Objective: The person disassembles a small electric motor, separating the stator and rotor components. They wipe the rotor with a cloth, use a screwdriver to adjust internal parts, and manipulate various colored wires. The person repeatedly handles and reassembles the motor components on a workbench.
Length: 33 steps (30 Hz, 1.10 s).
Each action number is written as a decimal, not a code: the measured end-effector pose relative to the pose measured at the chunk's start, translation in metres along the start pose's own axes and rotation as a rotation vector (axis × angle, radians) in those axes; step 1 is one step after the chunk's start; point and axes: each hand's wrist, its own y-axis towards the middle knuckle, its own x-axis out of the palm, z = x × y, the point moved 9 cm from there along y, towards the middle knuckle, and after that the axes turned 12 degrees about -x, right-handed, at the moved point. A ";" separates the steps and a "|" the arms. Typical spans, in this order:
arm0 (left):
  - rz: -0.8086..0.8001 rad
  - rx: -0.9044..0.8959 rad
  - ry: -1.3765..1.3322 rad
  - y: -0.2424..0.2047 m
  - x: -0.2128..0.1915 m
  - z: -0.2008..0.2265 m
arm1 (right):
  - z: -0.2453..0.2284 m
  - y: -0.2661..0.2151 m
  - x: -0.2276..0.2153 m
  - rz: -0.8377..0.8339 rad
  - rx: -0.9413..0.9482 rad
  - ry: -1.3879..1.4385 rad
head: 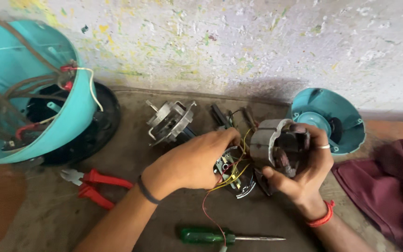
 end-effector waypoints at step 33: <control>0.503 -0.197 -0.975 -0.007 0.026 -0.048 | 0.035 -0.016 0.041 0.105 0.501 0.745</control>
